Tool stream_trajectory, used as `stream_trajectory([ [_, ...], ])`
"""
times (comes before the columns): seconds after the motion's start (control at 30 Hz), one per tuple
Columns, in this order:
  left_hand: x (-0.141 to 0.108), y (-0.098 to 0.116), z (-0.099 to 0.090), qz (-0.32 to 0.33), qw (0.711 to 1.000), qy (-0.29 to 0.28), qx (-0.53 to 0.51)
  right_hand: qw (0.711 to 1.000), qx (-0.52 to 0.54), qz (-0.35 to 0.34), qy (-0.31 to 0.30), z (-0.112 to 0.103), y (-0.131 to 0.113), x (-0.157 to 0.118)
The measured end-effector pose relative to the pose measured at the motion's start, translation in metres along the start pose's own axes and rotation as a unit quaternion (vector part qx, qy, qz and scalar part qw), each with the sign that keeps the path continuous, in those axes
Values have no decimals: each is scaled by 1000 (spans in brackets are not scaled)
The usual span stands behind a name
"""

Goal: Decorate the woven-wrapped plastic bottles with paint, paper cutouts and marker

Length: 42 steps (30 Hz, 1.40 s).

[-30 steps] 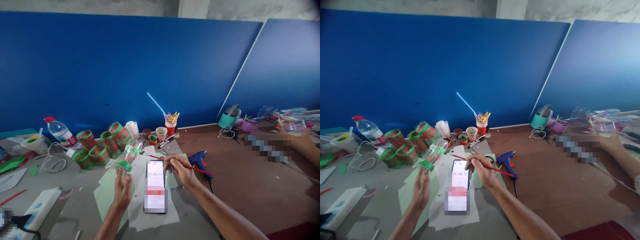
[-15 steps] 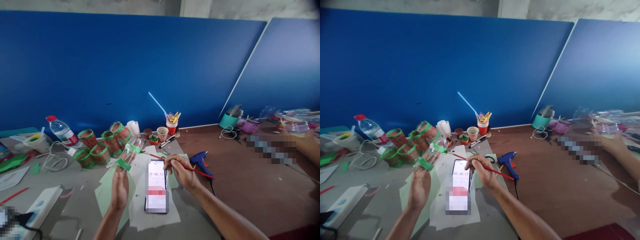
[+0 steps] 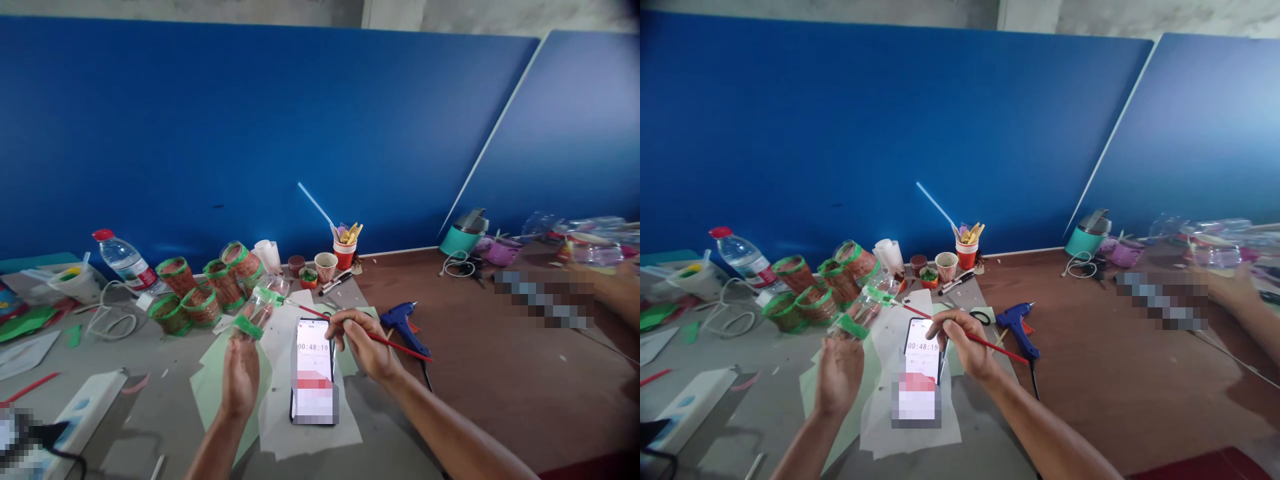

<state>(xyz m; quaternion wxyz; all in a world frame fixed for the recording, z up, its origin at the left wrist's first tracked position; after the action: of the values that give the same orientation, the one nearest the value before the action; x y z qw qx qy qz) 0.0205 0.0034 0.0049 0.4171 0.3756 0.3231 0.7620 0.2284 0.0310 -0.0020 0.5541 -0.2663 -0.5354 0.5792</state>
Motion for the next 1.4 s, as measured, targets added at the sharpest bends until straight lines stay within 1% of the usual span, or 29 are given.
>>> stream_trajectory([
  [0.1, -1, -1, 1, 3, 1000, 3, 7, 1000, -22, 5, -20, 2, 0, 0],
  [0.2, -1, -1, 1, 7, 1000, -7, 13, 999, -51, 13, 14, 1, 0, 1],
  [0.27, -1, -2, 0, 10, 1000, -11, 14, 998, -41, 12, 39, -1, 0, 2],
  [0.33, -1, -3, -3, 19, 999, -10, 27, 999, -12, 12, 42, -2, 0, 2],
  [0.4, -2, -5, -9, 31, 997, -22, 74, 999, 20, 16, 31, -2, 0, 2],
  [0.47, -5, -6, -15, 53, 985, -55, 155, 999, 41, 20, 25, -1, -1, 2],
  [0.53, -8, -7, -18, 91, 962, -103, 235, 998, 53, 22, 28, 0, -3, 2],
  [0.6, -10, -7, -19, 138, 933, -150, 298, 998, 59, 23, 31, 0, -6, 3],
  [0.7, -10, -8, -19, 188, 896, -192, 353, 998, 56, 26, 33, 1, -8, 5],
  [0.8, -8, -12, -22, 226, 879, -181, 379, 997, 50, 32, 43, 0, -10, 6],
  [0.87, -7, -15, -26, 264, 859, -171, 404, 997, 51, 36, 53, -1, -11, 6],
  [0.93, -6, -16, -28, 298, 828, -181, 440, 996, 56, 35, 64, -2, -12, 6],
  [1.03, -8, -17, -27, 326, 779, -218, 489, 994, 74, 30, 69, -3, -11, 6],
  [1.13, -10, -14, -23, 348, 743, -238, 520, 996, 72, 22, 50, -3, -8, 6],
  [1.27, -12, -11, -20, 353, 700, -255, 566, 999, 33, 7, 6, -4, -6, 5],
  [1.33, -12, -11, -21, 362, 688, -252, 576, 1000, 6, 0, -16, -6, -6, 3],
  [1.4, -11, -11, -22, 369, 688, -234, 579, 999, -26, -6, -32, -9, -6, 2],
])
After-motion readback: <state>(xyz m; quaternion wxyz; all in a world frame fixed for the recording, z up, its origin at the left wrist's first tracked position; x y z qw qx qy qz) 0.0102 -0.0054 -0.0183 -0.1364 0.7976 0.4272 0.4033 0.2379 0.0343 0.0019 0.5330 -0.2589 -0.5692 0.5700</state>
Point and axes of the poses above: each hand's wrist, its own x-axis towards the middle knuckle, its own z-axis out of the palm, y = z × x, the point moved 1 cm from there along x, towards the middle knuckle, and after that the axes turned 7 degrees about z, right-handed, at the moved point
